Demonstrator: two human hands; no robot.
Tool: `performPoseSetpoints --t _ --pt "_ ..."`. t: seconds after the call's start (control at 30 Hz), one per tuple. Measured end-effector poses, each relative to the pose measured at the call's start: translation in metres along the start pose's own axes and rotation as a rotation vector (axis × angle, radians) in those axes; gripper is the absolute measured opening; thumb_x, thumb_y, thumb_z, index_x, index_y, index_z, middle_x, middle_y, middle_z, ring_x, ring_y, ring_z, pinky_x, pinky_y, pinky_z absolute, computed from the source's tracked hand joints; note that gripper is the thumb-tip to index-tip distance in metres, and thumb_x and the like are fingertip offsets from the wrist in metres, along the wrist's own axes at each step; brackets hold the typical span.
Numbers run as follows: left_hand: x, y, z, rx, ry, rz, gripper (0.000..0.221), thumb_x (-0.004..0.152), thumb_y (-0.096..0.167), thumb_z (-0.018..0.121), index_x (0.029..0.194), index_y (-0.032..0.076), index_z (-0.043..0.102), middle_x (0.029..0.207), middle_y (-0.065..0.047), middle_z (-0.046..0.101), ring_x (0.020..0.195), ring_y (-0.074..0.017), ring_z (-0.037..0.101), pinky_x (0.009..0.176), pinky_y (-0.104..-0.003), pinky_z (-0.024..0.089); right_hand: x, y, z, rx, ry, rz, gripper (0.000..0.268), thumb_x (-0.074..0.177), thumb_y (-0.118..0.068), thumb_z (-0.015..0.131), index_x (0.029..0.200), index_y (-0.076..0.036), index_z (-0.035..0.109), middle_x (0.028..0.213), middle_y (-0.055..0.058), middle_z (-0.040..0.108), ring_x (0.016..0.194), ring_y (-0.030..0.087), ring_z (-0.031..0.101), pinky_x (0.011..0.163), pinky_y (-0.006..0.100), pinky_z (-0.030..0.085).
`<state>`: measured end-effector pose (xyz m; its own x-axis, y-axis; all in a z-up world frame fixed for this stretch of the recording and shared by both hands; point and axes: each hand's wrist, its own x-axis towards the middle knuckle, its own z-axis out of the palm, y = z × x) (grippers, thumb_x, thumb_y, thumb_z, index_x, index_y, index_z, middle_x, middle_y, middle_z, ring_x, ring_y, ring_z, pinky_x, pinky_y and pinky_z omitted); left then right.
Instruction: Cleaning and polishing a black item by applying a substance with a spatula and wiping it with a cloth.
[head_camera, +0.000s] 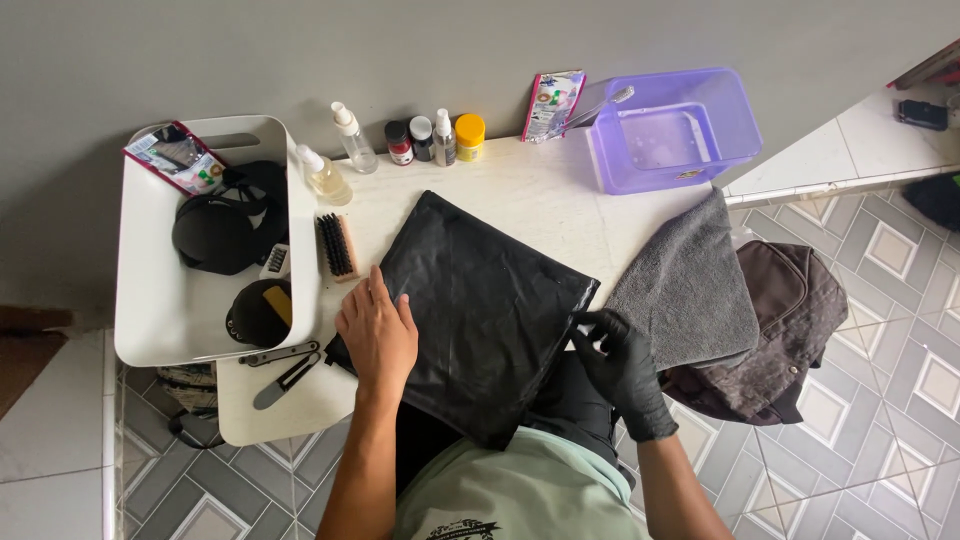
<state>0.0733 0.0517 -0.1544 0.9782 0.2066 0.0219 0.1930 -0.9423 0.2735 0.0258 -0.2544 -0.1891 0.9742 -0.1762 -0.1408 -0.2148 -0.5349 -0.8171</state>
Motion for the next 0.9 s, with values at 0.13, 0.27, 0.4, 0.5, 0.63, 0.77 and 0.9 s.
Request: performPoseSetpoints --t 0.13,0.27,0.4,0.5,0.63,0.77,0.9 --pt "0.007 -0.005 0.011 -0.025 0.004 0.041 0.044 0.107 0.023 0.050 0.145 0.001 0.050 0.123 -0.015 0.058 0.121 -0.0339 0.056 0.102 -0.049 0.042 0.043 0.008 -0.001 -0.259 0.146 -0.213 0.041 0.088 -0.030 0.079 0.128 -0.022 0.072 0.104 0.015 0.070 0.092 0.038 0.069 0.075 0.048 0.060" --pt "0.018 -0.010 0.024 -0.130 -0.066 0.078 0.035 0.107 0.020 0.047 0.137 0.005 0.056 0.113 -0.008 0.059 0.104 -0.0280 0.066 0.091 -0.044 0.051 0.057 0.024 0.005 -0.339 0.059 -0.217 0.047 0.087 -0.032 0.078 0.130 -0.015 0.070 0.118 0.017 0.070 0.108 0.042 0.069 0.089 0.053 0.060" --pt "0.032 0.012 0.005 -0.248 -0.075 0.149 0.029 0.107 0.015 0.046 0.130 0.004 0.060 0.107 -0.009 0.056 0.096 -0.0313 0.068 0.084 -0.042 0.053 0.051 0.037 -0.006 -0.321 -0.012 -0.036 0.046 0.090 -0.034 0.074 0.133 -0.019 0.068 0.117 0.016 0.069 0.111 0.038 0.069 0.089 0.051 0.060" --pt "0.053 0.041 -0.010 -0.182 -0.046 0.269 0.028 0.107 0.015 0.046 0.128 0.006 0.062 0.106 -0.007 0.056 0.094 -0.0256 0.067 0.080 -0.041 0.051 0.030 0.026 -0.020 -0.241 -0.060 0.146 0.042 0.090 -0.040 0.075 0.128 -0.023 0.072 0.115 0.010 0.072 0.111 0.032 0.071 0.091 0.048 0.060" --pt "0.104 0.072 0.004 -0.123 0.150 0.567 0.026 0.101 0.010 0.056 0.125 0.011 0.066 0.109 -0.005 0.053 0.107 -0.0267 0.059 0.093 -0.044 0.044 0.003 0.014 -0.023 -0.057 -0.094 0.180 0.029 0.092 -0.032 0.075 0.117 -0.018 0.077 0.078 0.005 0.077 0.068 0.020 0.076 0.063 0.033 0.058" --pt "0.111 0.094 0.014 -0.124 0.190 0.645 0.034 0.096 0.016 0.066 0.129 0.010 0.065 0.135 -0.013 0.052 0.143 -0.0373 0.041 0.120 -0.057 0.024 -0.003 0.033 -0.007 -0.165 0.100 0.020 0.056 0.091 -0.034 0.074 0.139 -0.007 0.062 0.105 0.020 0.068 0.088 0.035 0.068 0.072 0.049 0.054" --pt "0.091 0.086 0.031 -0.128 0.028 0.591 0.041 0.098 0.022 0.063 0.136 0.005 0.062 0.148 -0.021 0.050 0.149 -0.0401 0.036 0.122 -0.060 0.018 -0.004 0.042 0.012 -0.151 0.197 -0.139 0.053 0.089 -0.022 0.075 0.140 -0.014 0.063 0.112 0.017 0.066 0.098 0.037 0.069 0.075 0.047 0.058"
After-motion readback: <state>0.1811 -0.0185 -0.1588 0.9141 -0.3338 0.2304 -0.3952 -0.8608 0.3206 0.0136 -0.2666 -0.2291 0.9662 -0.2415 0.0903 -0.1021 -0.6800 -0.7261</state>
